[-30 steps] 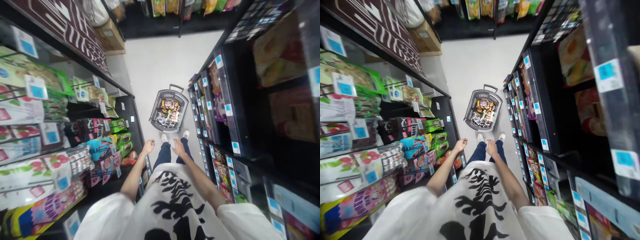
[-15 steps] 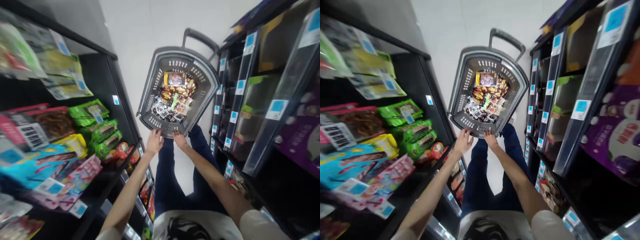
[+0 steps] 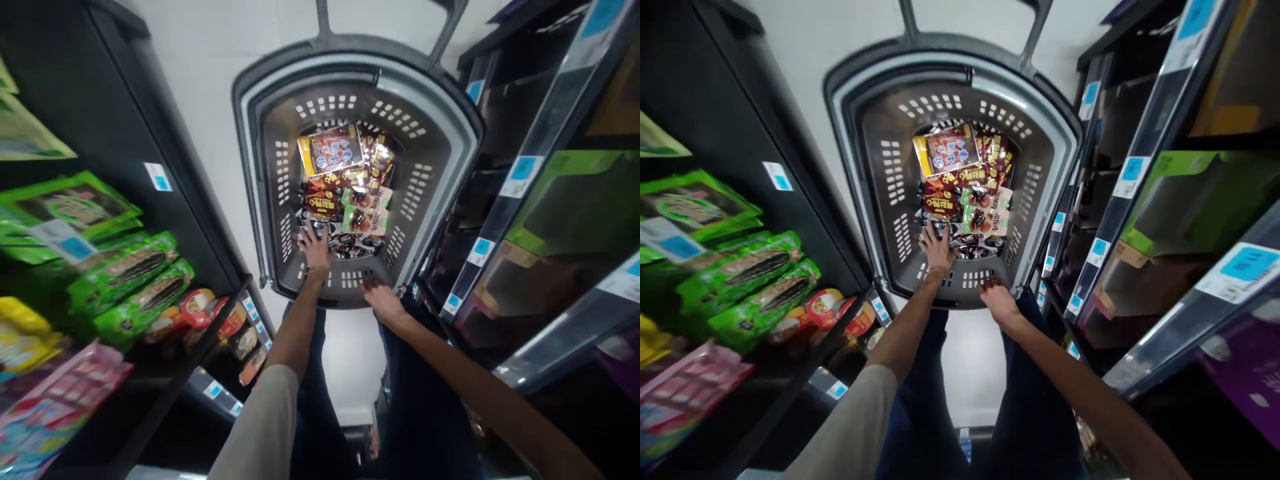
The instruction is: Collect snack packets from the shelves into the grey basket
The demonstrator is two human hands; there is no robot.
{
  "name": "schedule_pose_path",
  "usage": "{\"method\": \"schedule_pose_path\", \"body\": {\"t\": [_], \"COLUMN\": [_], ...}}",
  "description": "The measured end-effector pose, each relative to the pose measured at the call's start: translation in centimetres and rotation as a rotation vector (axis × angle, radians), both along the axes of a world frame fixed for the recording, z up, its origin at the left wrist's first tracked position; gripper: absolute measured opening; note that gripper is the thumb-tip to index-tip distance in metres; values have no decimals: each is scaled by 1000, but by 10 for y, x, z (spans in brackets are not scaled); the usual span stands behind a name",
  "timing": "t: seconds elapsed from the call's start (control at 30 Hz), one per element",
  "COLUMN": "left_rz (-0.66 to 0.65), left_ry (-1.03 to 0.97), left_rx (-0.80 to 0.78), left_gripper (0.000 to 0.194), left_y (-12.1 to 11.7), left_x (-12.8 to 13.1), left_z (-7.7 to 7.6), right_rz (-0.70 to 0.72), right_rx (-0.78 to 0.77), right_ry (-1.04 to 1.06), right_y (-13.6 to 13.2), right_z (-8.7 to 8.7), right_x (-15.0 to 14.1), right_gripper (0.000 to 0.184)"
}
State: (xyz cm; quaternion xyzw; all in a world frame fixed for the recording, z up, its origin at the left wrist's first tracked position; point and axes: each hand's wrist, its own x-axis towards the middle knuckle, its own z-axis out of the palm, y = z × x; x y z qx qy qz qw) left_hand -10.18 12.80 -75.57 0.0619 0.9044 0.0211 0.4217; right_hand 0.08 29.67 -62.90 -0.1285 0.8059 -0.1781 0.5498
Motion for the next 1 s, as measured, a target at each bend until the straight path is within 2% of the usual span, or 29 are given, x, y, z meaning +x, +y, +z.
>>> {"method": "schedule_pose_path", "body": {"t": [0.07, 0.2, 0.3, 0.47, 0.6, 0.73, 0.9, 0.97, 1.0], "left_rz": [40, 49, 37, 33, 35, 32, 107, 183, 219], "left_ry": [6, -54, -57, -79, -101, -120, -231, -217, -196], "left_rx": [-31, -18, -23, -49, 25, 33, 12, 31, 43], "left_gripper": [84, 75, 74, 88, 77, 60, 55, 54, 53], "left_y": [-5, -13, -11, -3, -9, -13, -13, -18, -21], "left_x": [8, 10, 7, -4, -12, -11, -6, -7, -9], "left_z": [-4, 2, 4, -7, -7, 10, 46, 65, 75], "right_rz": [24, 40, 47, 53, 26, -24, -85, -178, -282], "right_rx": [-3, -6, 6, 6, -3, 15, -15, -56, -68], "right_ry": [-46, -107, -117, -89, -73, -102, -174, -208, -204], "right_y": [0, 0, -1, -4, -8, -11, -3, 4, 7], "right_z": [-2, 0, 5, 3, -1, 2, 3, -3, -7], "right_x": [-3, -10, -13, -13, -11, -10, -17, -23, -27], "right_gripper": [51, 49, 47, 49, 48, 48, 47, 57, 58]}}
